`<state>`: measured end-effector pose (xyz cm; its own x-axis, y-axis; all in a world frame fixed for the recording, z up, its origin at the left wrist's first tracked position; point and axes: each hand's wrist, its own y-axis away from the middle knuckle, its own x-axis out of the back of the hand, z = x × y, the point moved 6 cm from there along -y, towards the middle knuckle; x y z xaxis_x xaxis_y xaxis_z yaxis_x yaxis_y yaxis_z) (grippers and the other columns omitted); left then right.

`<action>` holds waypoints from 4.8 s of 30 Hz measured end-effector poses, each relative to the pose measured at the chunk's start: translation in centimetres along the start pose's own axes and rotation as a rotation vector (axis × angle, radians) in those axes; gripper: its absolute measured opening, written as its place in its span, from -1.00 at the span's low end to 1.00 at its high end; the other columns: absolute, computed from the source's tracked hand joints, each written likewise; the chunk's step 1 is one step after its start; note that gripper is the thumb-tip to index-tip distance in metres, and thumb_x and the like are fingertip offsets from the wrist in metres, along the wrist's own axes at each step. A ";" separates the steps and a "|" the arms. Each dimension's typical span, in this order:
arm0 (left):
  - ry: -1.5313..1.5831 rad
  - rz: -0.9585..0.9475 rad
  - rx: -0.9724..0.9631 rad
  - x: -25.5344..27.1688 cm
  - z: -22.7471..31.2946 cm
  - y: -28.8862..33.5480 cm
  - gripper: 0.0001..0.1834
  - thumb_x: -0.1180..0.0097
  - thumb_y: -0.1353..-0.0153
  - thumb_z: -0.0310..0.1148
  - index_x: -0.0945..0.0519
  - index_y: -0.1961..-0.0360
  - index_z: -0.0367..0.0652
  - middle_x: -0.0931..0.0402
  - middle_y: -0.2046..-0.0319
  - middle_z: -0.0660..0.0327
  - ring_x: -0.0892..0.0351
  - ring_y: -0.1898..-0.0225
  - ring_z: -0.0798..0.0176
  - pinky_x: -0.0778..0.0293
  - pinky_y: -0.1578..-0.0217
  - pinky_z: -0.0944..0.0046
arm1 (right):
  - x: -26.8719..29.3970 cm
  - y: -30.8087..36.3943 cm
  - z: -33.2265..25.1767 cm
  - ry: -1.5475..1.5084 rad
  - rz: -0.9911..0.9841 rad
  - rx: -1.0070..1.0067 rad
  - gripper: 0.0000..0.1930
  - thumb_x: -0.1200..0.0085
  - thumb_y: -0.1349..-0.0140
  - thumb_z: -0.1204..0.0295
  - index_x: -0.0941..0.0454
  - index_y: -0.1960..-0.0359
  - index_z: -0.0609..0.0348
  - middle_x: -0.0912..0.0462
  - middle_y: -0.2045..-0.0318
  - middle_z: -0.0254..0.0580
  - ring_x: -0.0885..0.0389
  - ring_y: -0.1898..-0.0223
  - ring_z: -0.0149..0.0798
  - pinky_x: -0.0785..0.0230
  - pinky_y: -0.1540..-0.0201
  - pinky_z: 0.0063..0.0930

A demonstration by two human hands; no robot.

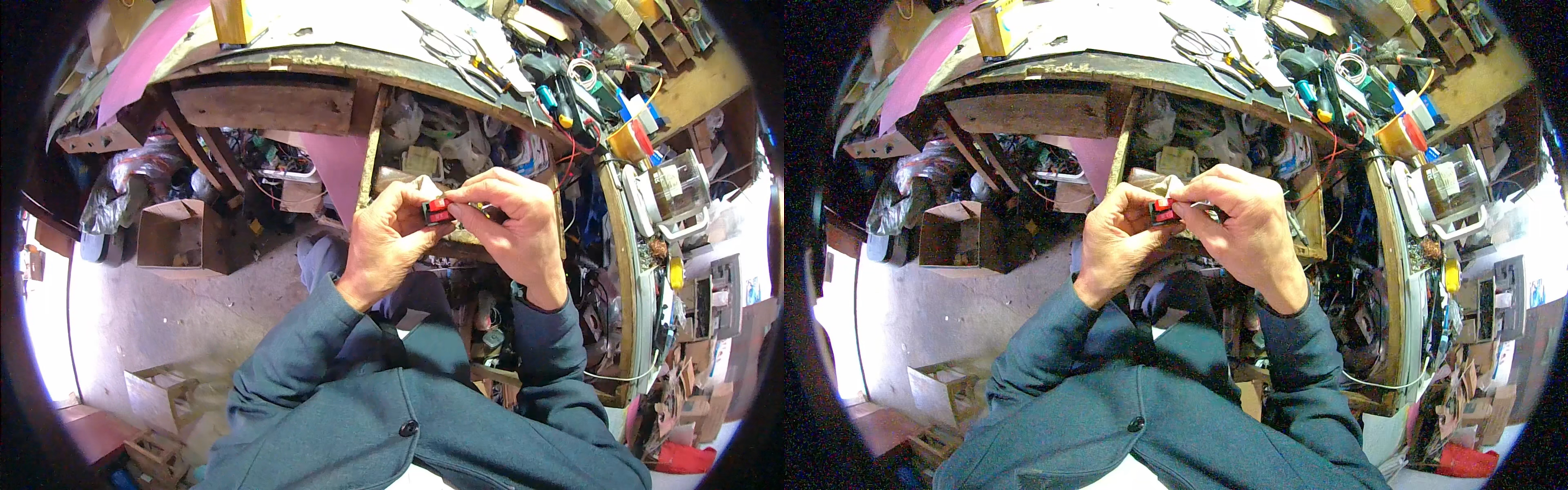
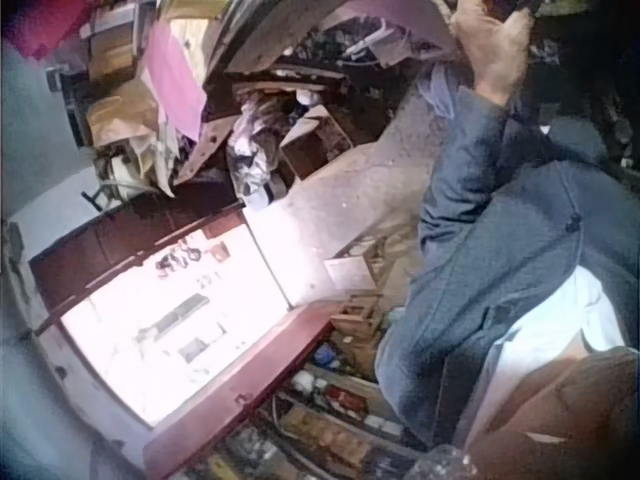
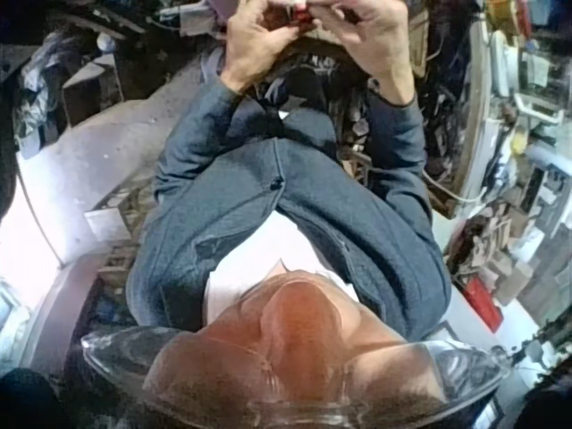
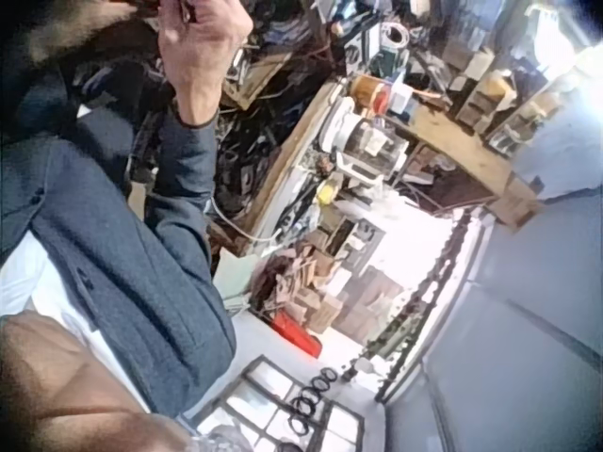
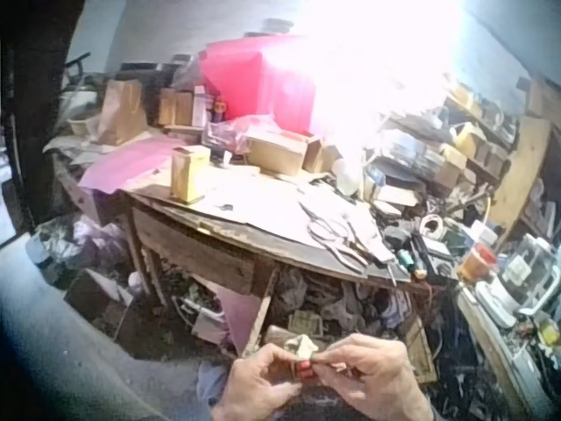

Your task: The person works at a cluttered bench, handling small electronic components and wires. They connect wires to a red component, use a multimeter to test connections, and then manipulate a cylindrical component with wires, adjusting and inspecting it.

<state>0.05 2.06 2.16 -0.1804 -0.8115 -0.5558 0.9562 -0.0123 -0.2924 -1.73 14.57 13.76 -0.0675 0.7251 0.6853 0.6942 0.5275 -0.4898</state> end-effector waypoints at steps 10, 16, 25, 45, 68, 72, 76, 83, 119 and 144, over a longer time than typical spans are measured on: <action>-0.042 0.053 -0.008 0.5 0.4 0.2 -0.65 -0.29 -0.15 -0.76 -0.48 0.09 -0.30 -0.62 0.05 0.08 -0.65 -0.01 0.25 -0.67 -0.07 0.15 | -0.1 -0.5 -1.1 0.047 0.025 0.012 -0.86 -0.34 -0.07 0.59 -0.70 0.31 0.22 -0.69 0.42 -0.13 -0.71 0.41 -0.15 -0.52 0.37 -0.40; -0.080 0.059 -0.013 0.7 0.4 0.3 -0.66 -0.32 -0.15 -0.73 -0.49 0.10 -0.30 -0.64 0.10 0.10 -0.67 0.04 0.27 -0.67 -0.06 0.17 | 0.1 -0.4 -1.2 0.046 0.018 -0.047 -0.85 -0.34 -0.06 0.60 -0.70 0.31 0.21 -0.69 0.41 -0.15 -0.71 0.41 -0.16 -0.52 0.37 -0.41; -0.099 0.075 -0.034 0.8 0.5 0.4 -0.71 -0.28 -0.16 -0.75 -0.56 0.13 -0.26 -0.63 0.16 0.28 -0.65 0.06 0.37 -0.67 0.00 0.30 | -0.2 -0.6 -1.6 0.120 -0.050 0.044 -0.83 -0.33 -0.03 0.61 -0.71 0.30 0.18 -0.66 0.42 -0.14 -0.71 0.38 -0.11 -0.53 0.35 -0.36; -0.115 0.095 -0.045 1.4 0.4 0.5 -0.69 -0.36 -0.14 -0.68 -0.57 0.11 -0.25 -0.67 0.17 0.29 -0.65 0.08 0.42 -0.65 0.03 0.33 | -1.1 -1.2 -0.1 -0.109 -0.057 -0.121 -0.87 -0.37 -0.07 0.59 -0.74 0.31 0.20 -0.70 0.44 -0.19 -0.67 0.40 -0.29 -0.46 0.33 -0.47; 0.137 0.009 -0.012 1.5 0.2 0.5 -0.64 -0.34 -0.18 -0.66 -0.48 0.06 -0.19 -0.57 0.05 0.21 -0.61 -0.03 0.33 -0.60 -0.13 0.23 | -1.0 -1.2 -2.3 -0.002 0.017 0.026 -0.86 -0.35 -0.06 0.62 -0.71 0.32 0.21 -0.72 0.40 -0.17 -0.72 0.37 -0.24 -0.54 0.30 -0.46; 0.133 0.016 -0.007 1.6 0.3 0.5 -0.64 -0.34 -0.17 -0.68 -0.49 0.07 -0.19 -0.58 0.08 0.22 -0.61 -0.02 0.34 -0.60 -0.13 0.24 | -1.1 -1.2 -2.4 0.004 -0.001 0.001 -0.85 -0.36 -0.04 0.62 -0.71 0.32 0.22 -0.72 0.39 -0.16 -0.72 0.36 -0.22 -0.54 0.31 -0.45; 0.129 0.010 0.000 1.5 0.2 0.5 -0.65 -0.33 -0.17 -0.69 -0.49 0.08 -0.20 -0.58 0.10 0.23 -0.62 -0.01 0.35 -0.60 -0.12 0.26 | -1.3 -1.4 -2.4 0.021 -0.007 0.013 -0.84 -0.35 -0.04 0.62 -0.71 0.31 0.23 -0.71 0.39 -0.14 -0.72 0.36 -0.18 -0.55 0.31 -0.44; -0.048 0.089 0.048 1.9 0.4 0.7 -0.65 -0.33 -0.13 -0.72 -0.50 0.10 -0.25 -0.61 0.15 0.20 -0.66 0.07 0.32 -0.67 -0.05 0.23 | -1.4 -1.4 -2.5 0.053 -0.016 0.047 -0.84 -0.34 -0.05 0.61 -0.71 0.30 0.22 -0.71 0.39 -0.14 -0.72 0.36 -0.17 -0.55 0.31 -0.43; -0.336 0.084 0.027 2.0 0.9 0.8 -0.75 -0.32 -0.08 -0.67 -0.60 0.20 -0.29 -0.73 0.24 0.16 -0.71 0.16 0.40 -0.64 0.12 0.32 | -1.9 -0.3 0.6 -0.060 -0.107 -0.103 -0.85 -0.38 -0.04 0.54 -0.74 0.32 0.17 -0.69 0.42 -0.16 -0.70 0.37 -0.23 -0.50 0.29 -0.43; -0.371 0.072 0.052 1.9 1.0 1.2 -0.76 -0.32 -0.12 -0.65 -0.60 0.18 -0.31 -0.73 0.26 0.15 -0.71 0.17 0.41 -0.65 0.17 0.33 | -1.9 -1.0 1.4 -0.050 -0.225 -0.118 -0.85 -0.38 0.01 0.65 -0.74 0.36 0.22 -0.68 0.48 -0.29 -0.55 0.46 -0.48 -0.34 0.39 -0.57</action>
<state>1.11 -0.08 1.50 -0.0259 -0.9676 -0.2512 0.9756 0.0303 -0.2173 -3.32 13.26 12.19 -0.2630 0.6179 0.7410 0.7365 0.6247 -0.2595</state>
